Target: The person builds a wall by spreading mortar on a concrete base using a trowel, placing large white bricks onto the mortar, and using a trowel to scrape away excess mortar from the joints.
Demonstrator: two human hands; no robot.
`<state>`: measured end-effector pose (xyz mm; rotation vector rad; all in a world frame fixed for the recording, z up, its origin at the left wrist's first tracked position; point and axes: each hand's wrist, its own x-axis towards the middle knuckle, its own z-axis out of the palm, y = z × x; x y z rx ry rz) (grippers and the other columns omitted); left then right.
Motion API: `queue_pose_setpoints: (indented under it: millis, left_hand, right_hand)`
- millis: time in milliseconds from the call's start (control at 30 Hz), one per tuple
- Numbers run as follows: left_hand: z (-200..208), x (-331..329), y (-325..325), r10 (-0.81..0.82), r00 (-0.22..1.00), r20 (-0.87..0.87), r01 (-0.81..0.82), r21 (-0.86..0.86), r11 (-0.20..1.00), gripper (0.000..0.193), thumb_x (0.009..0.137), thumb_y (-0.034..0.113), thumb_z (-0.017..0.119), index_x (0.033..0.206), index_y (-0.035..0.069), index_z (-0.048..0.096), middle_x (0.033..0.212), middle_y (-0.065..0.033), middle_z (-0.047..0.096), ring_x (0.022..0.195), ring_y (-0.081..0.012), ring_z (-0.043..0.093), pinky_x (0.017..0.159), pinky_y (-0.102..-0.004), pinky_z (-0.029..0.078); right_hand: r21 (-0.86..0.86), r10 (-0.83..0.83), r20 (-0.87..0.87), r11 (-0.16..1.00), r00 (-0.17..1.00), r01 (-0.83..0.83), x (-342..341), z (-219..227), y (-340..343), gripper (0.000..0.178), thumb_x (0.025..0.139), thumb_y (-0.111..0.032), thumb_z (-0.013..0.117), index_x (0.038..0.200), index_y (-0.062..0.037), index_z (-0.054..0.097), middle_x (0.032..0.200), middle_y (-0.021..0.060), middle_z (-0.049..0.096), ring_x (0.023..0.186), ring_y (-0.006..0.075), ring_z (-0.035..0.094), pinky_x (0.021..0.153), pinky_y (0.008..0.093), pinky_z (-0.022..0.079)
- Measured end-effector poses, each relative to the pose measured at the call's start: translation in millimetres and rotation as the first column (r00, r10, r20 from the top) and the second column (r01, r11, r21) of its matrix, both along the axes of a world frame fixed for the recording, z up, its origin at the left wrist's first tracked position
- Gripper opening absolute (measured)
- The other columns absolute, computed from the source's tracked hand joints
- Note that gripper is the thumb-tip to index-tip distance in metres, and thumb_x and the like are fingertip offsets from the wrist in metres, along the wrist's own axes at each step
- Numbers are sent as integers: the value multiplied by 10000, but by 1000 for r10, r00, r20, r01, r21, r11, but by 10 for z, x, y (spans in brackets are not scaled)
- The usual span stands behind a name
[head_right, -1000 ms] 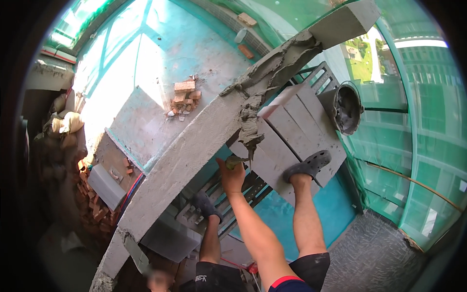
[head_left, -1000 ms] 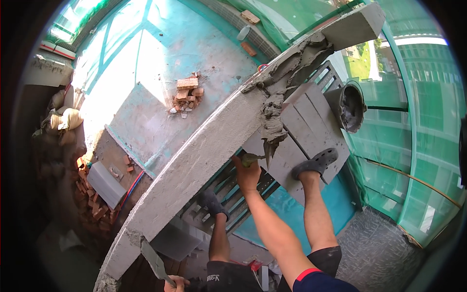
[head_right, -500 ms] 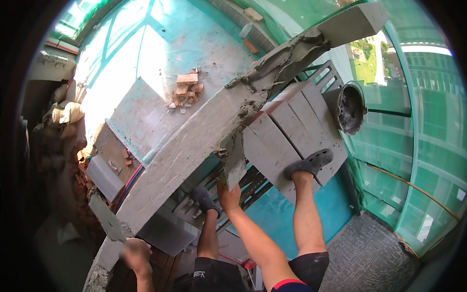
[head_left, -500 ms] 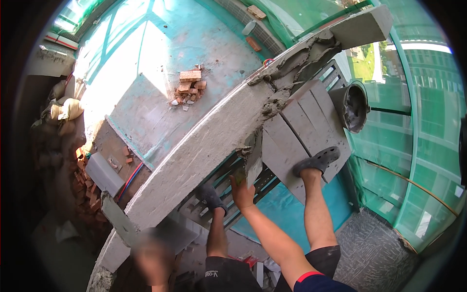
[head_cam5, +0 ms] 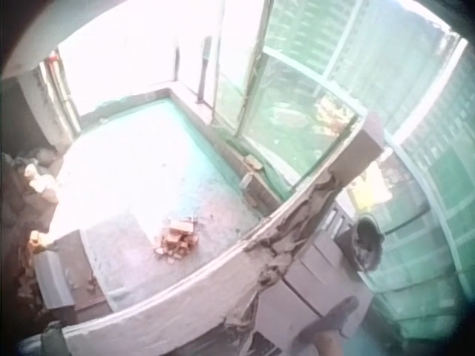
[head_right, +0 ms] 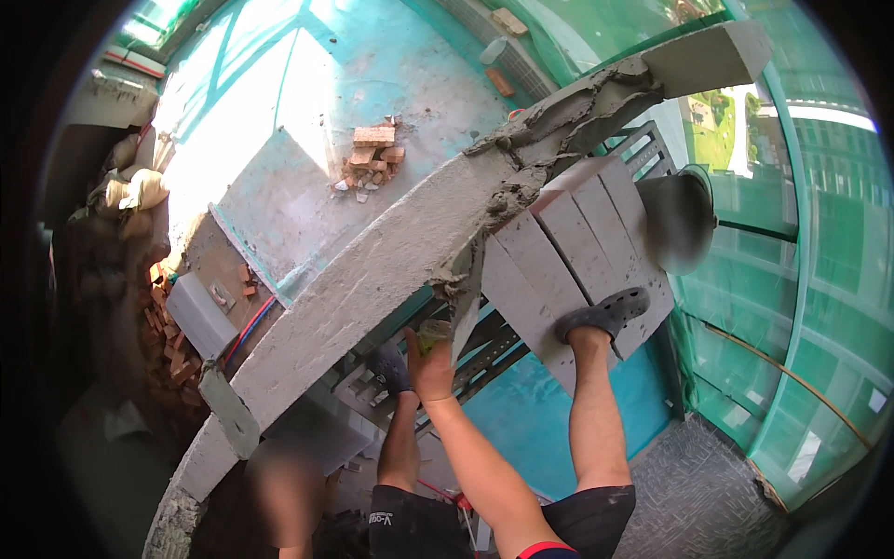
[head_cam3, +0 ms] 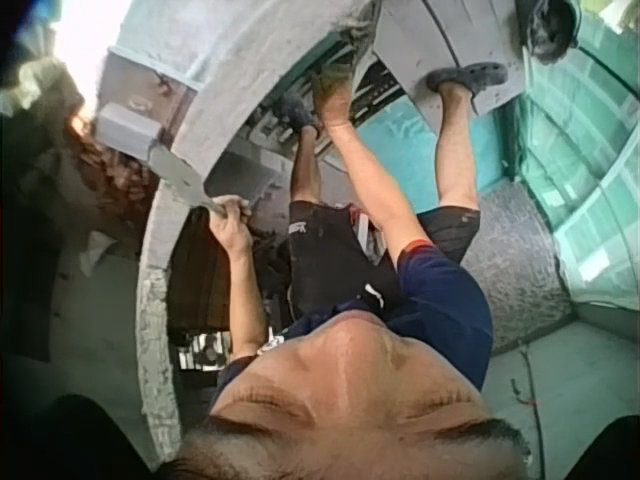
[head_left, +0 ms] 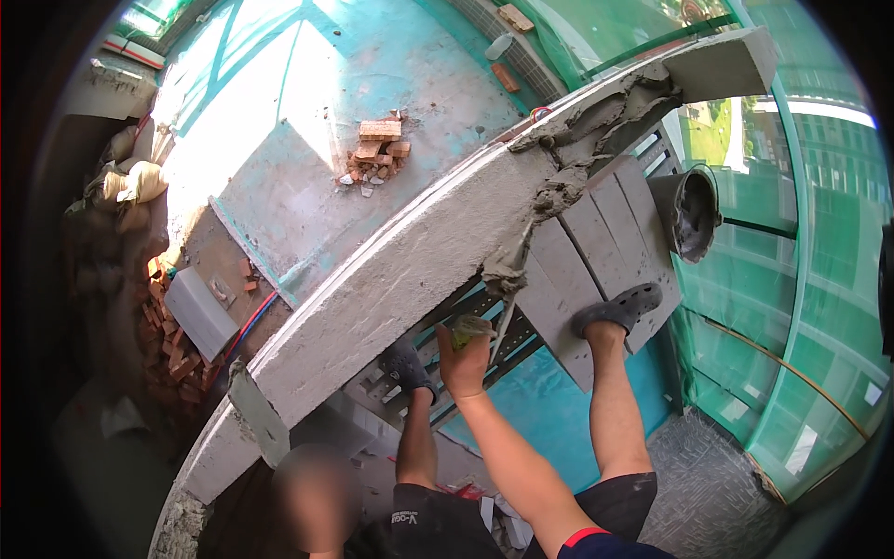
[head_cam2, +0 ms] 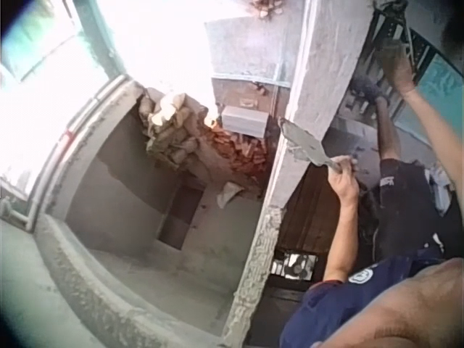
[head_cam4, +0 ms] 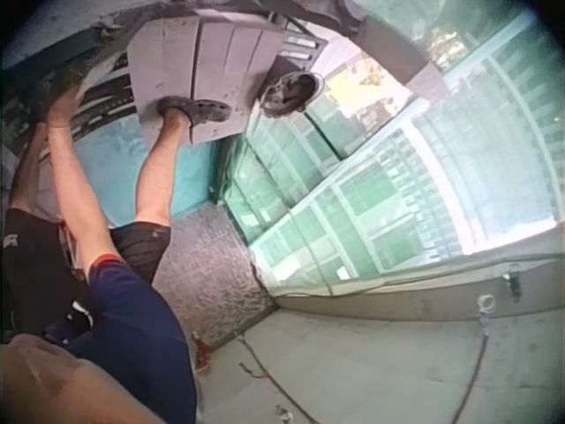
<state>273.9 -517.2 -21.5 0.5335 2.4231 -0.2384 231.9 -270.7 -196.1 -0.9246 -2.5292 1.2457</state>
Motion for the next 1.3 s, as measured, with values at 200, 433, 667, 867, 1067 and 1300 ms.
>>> queue_pose_setpoints:
  millis: [200, 433, 667, 867, 1067, 1300]
  left_hand:
    - [-92, 181, -61, 304, 953, -10, -302, 81, 950, 134, 852, 181, 572, 812, 59, 607, 800, -110, 585, 717, -269, 557, 629, -381, 454]
    - [-46, 223, -103, 406, 914, -8, -402, 135, 906, 125, 869, 147, 542, 917, 43, 591, 859, -133, 581, 771, -267, 562, 676, -374, 463]
    - [-62, 369, -228, 617, 784, 70, -611, 267, 746, 43, 822, 74, 587, 859, 57, 600, 821, -99, 572, 753, -250, 551, 668, -356, 457]
    - [93, 57, 57, 815, 12, 579, -855, 428, -292, 165, 881, 187, 563, 768, 73, 522, 674, -38, 547, 566, -146, 539, 516, -291, 437]
    - [181, 21, 75, 845, 14, 534, -856, 443, -266, 225, 923, 230, 488, 761, 76, 512, 620, -24, 516, 526, -126, 522, 494, -266, 431]
    - [220, -31, 52, 841, 59, 539, -849, 470, -242, 208, 912, 201, 497, 743, 80, 506, 607, -18, 498, 516, -123, 513, 495, -269, 437]
  right_hand:
    - [-22, 164, -50, 986, 985, -166, 378, -295, -194, 214, 837, -162, 715, 952, -7, 623, 896, 205, 637, 816, 417, 609, 682, 446, 487]
    - [43, 199, 255, 975, 946, -217, 1057, -84, 27, 346, 815, -142, 692, 1140, -56, 611, 1109, 198, 624, 975, 432, 581, 825, 448, 482]
    - [-218, 233, 106, 954, 967, -206, 724, 365, -128, 392, 805, -146, 701, 1175, -65, 600, 1192, 198, 576, 1104, 429, 512, 944, 468, 410]
    - [198, 608, 124, 759, 784, -620, 725, -546, -454, 324, 788, -111, 622, 1107, -59, 644, 1129, 178, 628, 1031, 408, 581, 895, 460, 475]
    - [-110, 557, 144, 831, 818, -546, 1196, -409, -242, 360, 805, -140, 642, 1152, -46, 625, 1175, 176, 616, 1093, 391, 563, 931, 425, 456]
    - [-265, 633, 383, 773, 673, -577, 1415, -145, 176, 403, 821, -165, 620, 1212, -72, 598, 1196, 179, 609, 1058, 368, 593, 899, 422, 479]
